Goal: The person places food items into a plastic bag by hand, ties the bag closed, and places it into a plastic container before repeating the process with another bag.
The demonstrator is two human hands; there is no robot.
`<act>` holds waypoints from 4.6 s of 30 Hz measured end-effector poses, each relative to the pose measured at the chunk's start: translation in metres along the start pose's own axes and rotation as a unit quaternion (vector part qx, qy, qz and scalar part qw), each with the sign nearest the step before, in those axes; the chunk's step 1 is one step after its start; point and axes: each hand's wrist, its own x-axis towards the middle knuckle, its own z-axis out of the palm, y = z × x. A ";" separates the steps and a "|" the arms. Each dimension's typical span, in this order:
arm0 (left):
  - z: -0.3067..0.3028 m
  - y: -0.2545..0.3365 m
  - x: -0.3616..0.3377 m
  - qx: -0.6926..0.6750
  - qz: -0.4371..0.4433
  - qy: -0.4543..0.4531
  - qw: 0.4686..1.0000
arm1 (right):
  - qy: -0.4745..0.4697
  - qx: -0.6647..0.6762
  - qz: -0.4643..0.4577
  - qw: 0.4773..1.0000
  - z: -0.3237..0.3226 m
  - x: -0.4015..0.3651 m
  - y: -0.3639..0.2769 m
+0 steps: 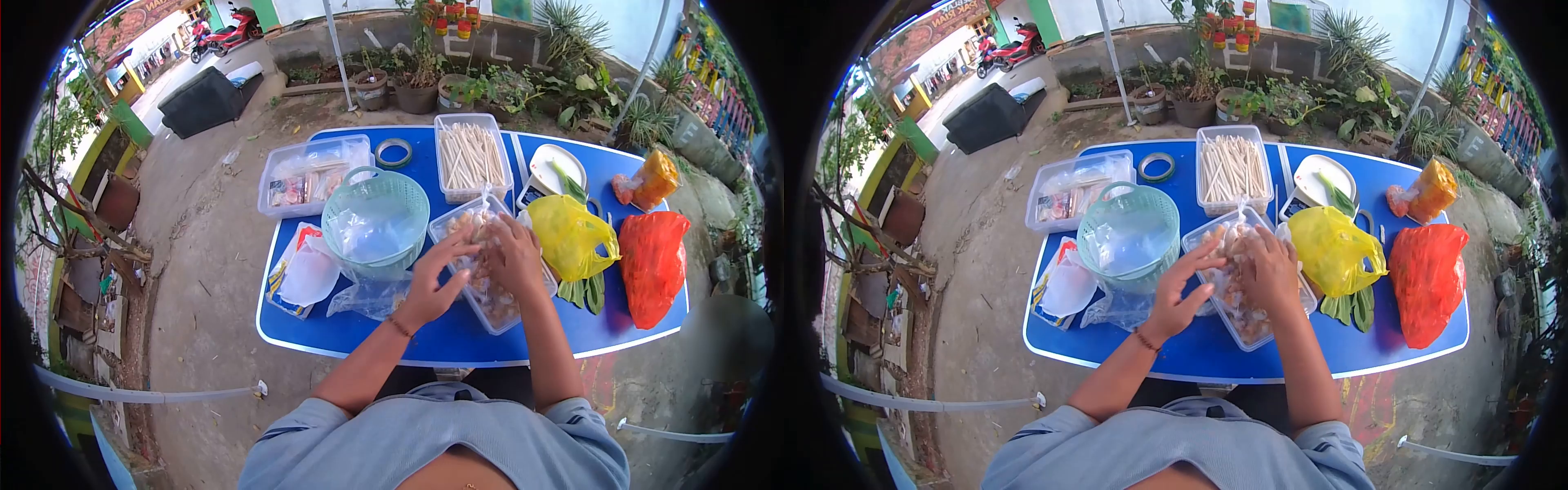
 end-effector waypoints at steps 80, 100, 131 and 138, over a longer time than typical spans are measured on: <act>-0.041 -0.020 -0.134 -0.218 -0.350 0.174 0.894 | -0.287 0.539 0.183 0.771 0.065 -0.073 -0.079; -0.055 -0.032 -0.127 -0.167 -0.342 0.065 0.923 | -0.295 0.516 0.195 0.780 0.068 -0.064 -0.073; -0.050 -0.039 -0.123 -0.237 -0.269 0.142 0.923 | -0.186 0.706 0.274 0.626 0.100 -0.081 -0.058; -0.051 -0.048 -0.125 -0.032 -0.329 0.090 0.939 | -0.160 0.639 0.134 0.740 0.095 -0.081 -0.068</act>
